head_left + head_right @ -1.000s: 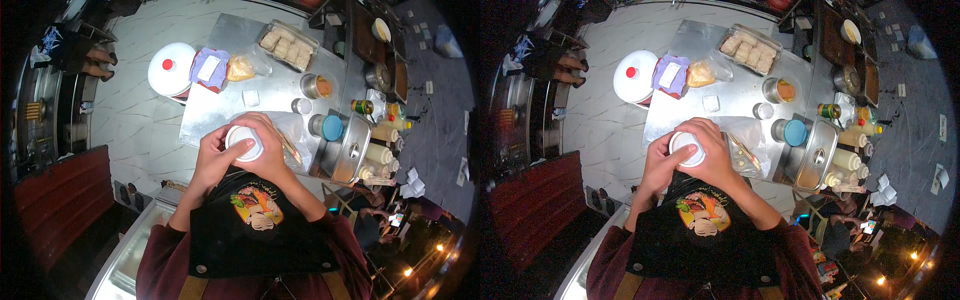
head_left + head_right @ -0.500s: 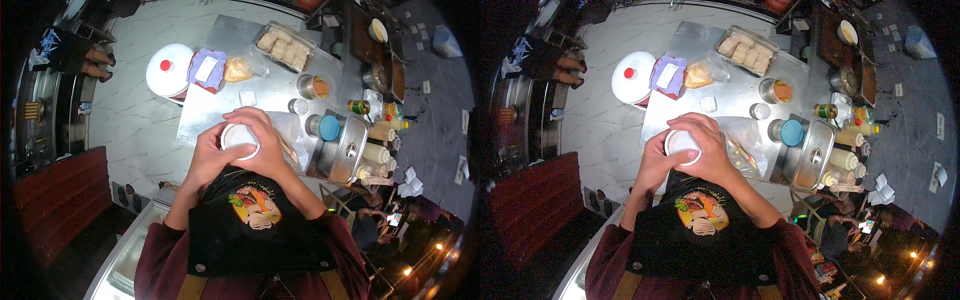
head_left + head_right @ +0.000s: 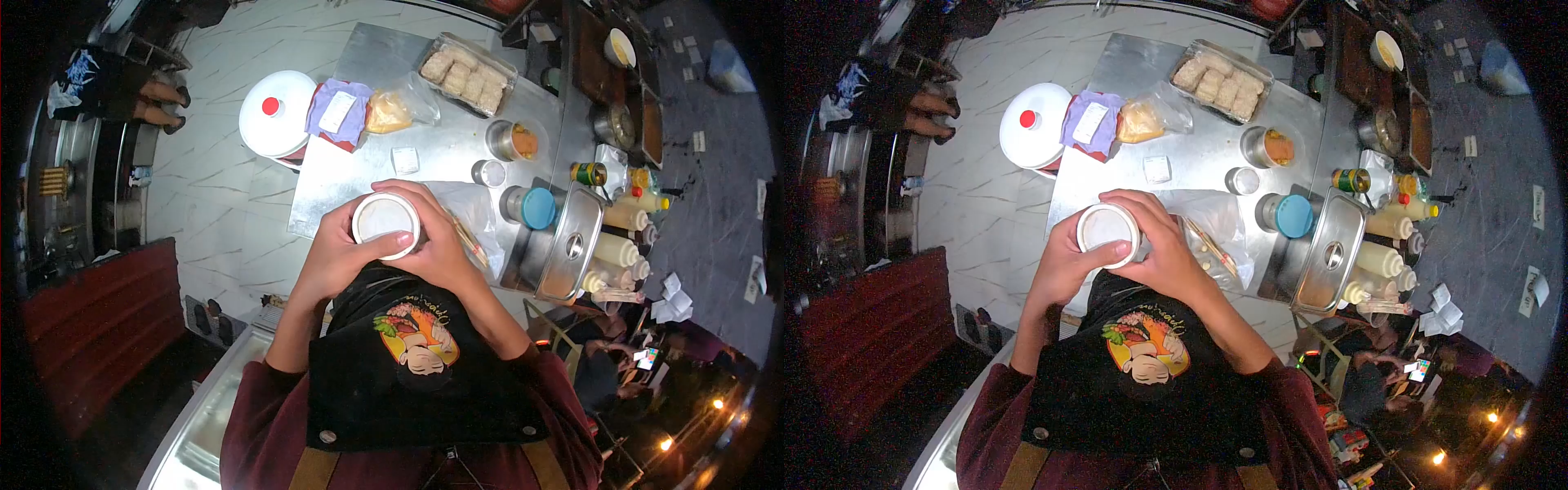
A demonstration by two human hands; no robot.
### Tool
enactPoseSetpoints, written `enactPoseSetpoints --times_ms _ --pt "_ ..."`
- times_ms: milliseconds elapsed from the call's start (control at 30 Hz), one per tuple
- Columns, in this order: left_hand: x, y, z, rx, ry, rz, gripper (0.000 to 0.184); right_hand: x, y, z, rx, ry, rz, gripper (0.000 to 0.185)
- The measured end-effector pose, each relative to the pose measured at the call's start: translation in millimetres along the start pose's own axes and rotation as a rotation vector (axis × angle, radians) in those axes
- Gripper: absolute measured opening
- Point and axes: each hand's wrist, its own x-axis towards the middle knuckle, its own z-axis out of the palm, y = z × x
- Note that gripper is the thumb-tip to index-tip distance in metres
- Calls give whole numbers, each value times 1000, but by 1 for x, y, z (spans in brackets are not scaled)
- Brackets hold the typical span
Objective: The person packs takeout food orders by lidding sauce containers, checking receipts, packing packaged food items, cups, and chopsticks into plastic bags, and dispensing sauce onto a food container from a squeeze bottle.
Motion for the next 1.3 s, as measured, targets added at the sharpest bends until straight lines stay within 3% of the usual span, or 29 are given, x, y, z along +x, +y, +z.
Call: enactPoseSetpoints --times_ms 633,767,800,900,967,1033,1067,1100,1167,1267,1300 --pt "4 10 33 57 117 -74 37 -4 15 -11 33 181 -215 66" --pt "3 17 46 -26 171 -64 43 -7 16 -12 116 290 -271 62" --pt "2 15 41 69 198 -80 52 -8 14 -14 75 311 -299 63" --pt "5 34 58 574 239 174 59 -9 10 -20 113 401 -320 65" --pt "10 41 74 816 361 498 63 -14 3 -29 167 396 -237 63" --pt "15 47 81 1024 290 815 52 -15 -5 -35 215 353 -142 61" --pt "17 53 85 1162 217 969 32 -15 -11 -40 290 351 -105 58" --pt "10 63 88 1261 108 927 16 -16 -16 -47 304 348 -106 58" --pt "12 82 103 1424 -143 1073 23 -18 -24 -62 325 341 -113 57" --pt "12 99 124 1554 -184 1233 42 -18 -31 -86 290 384 -229 48" --pt "9 106 130 1637 -164 1271 35 -17 -35 -94 269 404 -271 47"
